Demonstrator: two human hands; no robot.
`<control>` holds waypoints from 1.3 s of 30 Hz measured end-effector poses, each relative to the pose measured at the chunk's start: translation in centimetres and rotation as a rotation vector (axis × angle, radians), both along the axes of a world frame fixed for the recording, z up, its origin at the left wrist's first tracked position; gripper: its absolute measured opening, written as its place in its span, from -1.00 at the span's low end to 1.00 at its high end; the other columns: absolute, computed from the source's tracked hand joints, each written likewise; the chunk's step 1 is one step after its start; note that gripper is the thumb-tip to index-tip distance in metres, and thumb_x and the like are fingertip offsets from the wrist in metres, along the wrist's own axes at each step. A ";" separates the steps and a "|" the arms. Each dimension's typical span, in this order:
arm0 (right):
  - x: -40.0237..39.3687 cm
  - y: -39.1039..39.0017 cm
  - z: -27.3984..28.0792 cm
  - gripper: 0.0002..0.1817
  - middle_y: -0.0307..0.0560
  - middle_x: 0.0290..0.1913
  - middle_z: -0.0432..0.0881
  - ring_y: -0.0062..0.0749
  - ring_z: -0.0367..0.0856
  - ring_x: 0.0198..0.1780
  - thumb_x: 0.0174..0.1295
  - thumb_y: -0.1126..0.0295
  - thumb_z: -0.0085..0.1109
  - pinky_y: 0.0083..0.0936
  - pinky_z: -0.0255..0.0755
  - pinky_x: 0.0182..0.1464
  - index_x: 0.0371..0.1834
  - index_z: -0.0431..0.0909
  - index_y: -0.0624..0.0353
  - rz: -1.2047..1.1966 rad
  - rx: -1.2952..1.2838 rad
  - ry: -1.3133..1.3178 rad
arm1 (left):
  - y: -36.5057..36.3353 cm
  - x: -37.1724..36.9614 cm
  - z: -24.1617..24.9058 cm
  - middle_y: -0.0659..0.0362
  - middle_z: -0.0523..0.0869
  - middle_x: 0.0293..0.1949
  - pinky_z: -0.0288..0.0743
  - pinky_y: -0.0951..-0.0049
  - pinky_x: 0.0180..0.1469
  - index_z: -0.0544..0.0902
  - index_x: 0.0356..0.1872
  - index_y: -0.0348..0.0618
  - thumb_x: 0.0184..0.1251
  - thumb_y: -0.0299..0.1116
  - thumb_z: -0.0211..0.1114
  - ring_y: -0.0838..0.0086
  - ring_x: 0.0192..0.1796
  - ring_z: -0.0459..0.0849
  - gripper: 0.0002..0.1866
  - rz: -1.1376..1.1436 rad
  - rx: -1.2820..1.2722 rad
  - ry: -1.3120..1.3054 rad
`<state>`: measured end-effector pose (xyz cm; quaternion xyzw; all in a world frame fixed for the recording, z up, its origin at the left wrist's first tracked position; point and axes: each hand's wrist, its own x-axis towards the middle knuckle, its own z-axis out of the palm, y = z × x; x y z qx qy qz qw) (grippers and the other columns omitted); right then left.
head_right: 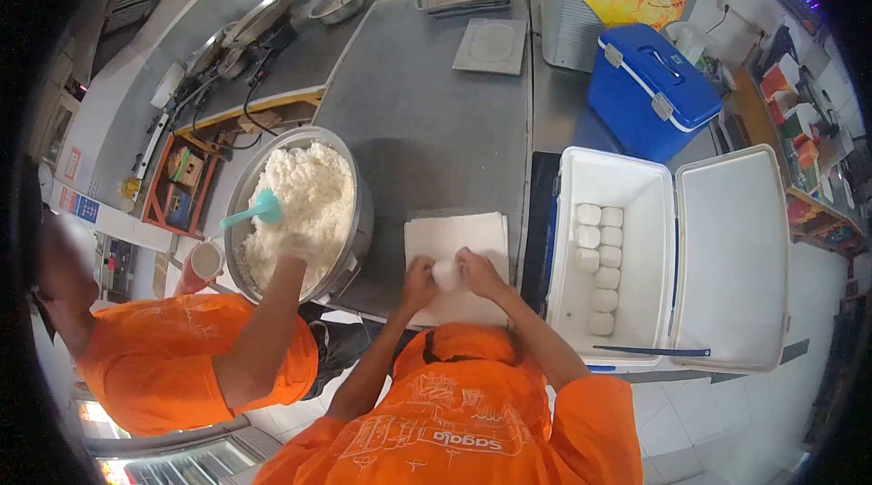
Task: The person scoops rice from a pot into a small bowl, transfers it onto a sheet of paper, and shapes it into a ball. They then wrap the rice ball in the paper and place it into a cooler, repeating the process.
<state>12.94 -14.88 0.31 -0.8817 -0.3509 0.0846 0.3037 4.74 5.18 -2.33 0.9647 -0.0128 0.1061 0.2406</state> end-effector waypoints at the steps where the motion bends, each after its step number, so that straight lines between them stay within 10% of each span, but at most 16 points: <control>1: -0.4 -0.4 -0.2 -0.77 -0.04 -0.15 0.67 -0.28 0.66 -0.06 0.37 0.50 0.08 -0.32 0.56 0.00 0.06 0.54 0.16 -0.086 0.230 0.439 | 0.3 -0.8 -3.5 0.05 0.63 -0.08 0.57 0.34 0.04 0.55 -0.06 -0.26 0.35 -0.55 0.27 0.29 0.03 0.67 -0.81 0.016 -0.499 -0.004; 3: -1.4 -0.9 -1.4 -0.83 -0.22 -0.15 0.64 -0.54 0.61 -0.05 0.47 0.54 -0.01 -0.50 0.56 -0.01 0.04 0.52 0.20 -0.234 0.666 1.135 | -1.4 -1.8 -0.6 0.21 0.65 -0.15 0.54 0.52 0.00 0.56 0.04 -0.25 0.47 -0.66 0.10 0.51 -0.03 0.65 -0.79 0.111 -1.098 0.001; 6: -2.8 -0.6 -1.9 -0.81 -0.17 -0.08 0.65 -0.49 0.63 -0.01 0.46 0.54 0.00 -0.44 0.59 0.03 0.06 0.52 0.23 -0.212 0.577 0.655 | -3.5 -2.1 4.0 0.13 0.70 -0.06 0.55 0.48 0.04 0.53 0.22 -0.25 0.44 -0.72 0.06 0.46 -0.03 0.68 -0.62 0.292 -1.306 0.210; 10: -2.1 -1.1 1.1 -0.80 -0.13 -0.01 0.64 -0.45 0.63 0.04 0.46 0.48 0.07 -0.43 0.56 0.07 0.08 0.54 0.23 -0.297 0.372 0.583 | -3.9 -1.5 4.8 0.02 0.68 0.09 0.54 0.47 0.12 0.48 0.33 -0.28 0.43 -0.74 0.05 0.44 0.07 0.67 -0.54 0.190 -1.110 0.081; 12: -1.5 -0.4 3.1 -0.72 -0.10 0.07 0.63 -0.42 0.63 0.08 0.42 0.41 0.21 -0.49 0.53 0.08 0.13 0.54 0.24 -0.488 0.875 1.497 | -4.9 -0.7 6.3 0.03 0.69 0.09 0.50 0.47 0.21 0.52 0.28 -0.32 0.40 -0.77 0.00 0.40 0.13 0.67 -0.54 0.176 -0.901 -0.079; 21: -1.6 0.5 13.9 -0.41 -0.16 0.02 0.65 -0.44 0.65 0.04 0.06 0.32 0.57 -0.49 0.61 0.04 0.16 0.55 0.20 -0.332 0.757 1.018 | -6.1 0.3 14.3 0.09 0.67 0.09 0.50 0.52 0.13 0.59 0.20 -0.35 0.38 -0.73 0.14 0.51 0.07 0.64 -0.61 0.176 -0.839 -0.248; 28: -2.7 0.5 15.7 -0.42 -0.21 -0.05 0.66 -0.47 0.64 -0.03 -0.04 0.49 0.57 -0.53 0.60 -0.01 0.10 0.54 0.16 -0.286 1.120 1.426 | -5.0 0.7 16.1 0.11 0.75 -0.01 0.60 0.48 0.03 0.66 0.06 -0.37 0.37 -0.68 0.25 0.48 -0.06 0.72 -0.73 0.114 -1.079 -0.260; 32: -3.6 1.0 16.3 -0.34 -0.08 0.01 0.64 -0.25 0.64 0.04 -0.09 0.49 0.57 -0.38 0.58 0.06 0.16 0.51 0.15 -0.323 0.916 0.812 | -4.8 -0.2 13.9 0.05 0.71 0.07 0.54 0.47 0.16 0.65 0.12 -0.36 0.41 -0.60 0.26 0.47 0.08 0.68 -0.72 0.211 -1.163 -0.054; 34: -3.5 1.1 17.0 -0.30 -0.04 0.02 0.63 -0.14 0.64 0.07 -0.11 0.49 0.58 -0.30 0.57 0.09 0.19 0.50 0.14 -0.352 0.773 0.481 | -5.7 0.3 16.2 0.01 0.68 0.11 0.48 0.45 0.24 0.61 0.17 -0.36 0.53 -0.40 0.19 0.45 0.15 0.64 -0.69 0.242 -1.685 0.083; 36: -3.6 1.0 17.2 -0.22 0.03 -0.01 0.65 0.03 0.64 0.07 -0.21 0.46 0.62 -0.25 0.56 0.13 0.20 0.49 0.17 -0.442 0.526 -0.131 | -6.7 0.1 17.0 0.03 0.67 0.15 0.45 0.41 0.27 0.59 0.21 -0.34 0.57 -0.31 0.13 0.43 0.18 0.61 -0.64 0.196 -1.429 0.157; 39: -3.0 -1.1 16.5 -0.23 0.11 -0.07 0.66 0.05 0.66 0.03 -0.21 0.44 0.62 -0.22 0.54 0.15 0.19 0.51 0.23 -0.375 0.524 0.156 | -7.0 0.4 16.5 0.04 0.60 0.23 0.39 0.36 0.32 0.52 0.31 -0.29 0.61 -0.14 0.07 0.38 0.27 0.54 -0.53 0.023 -1.093 0.170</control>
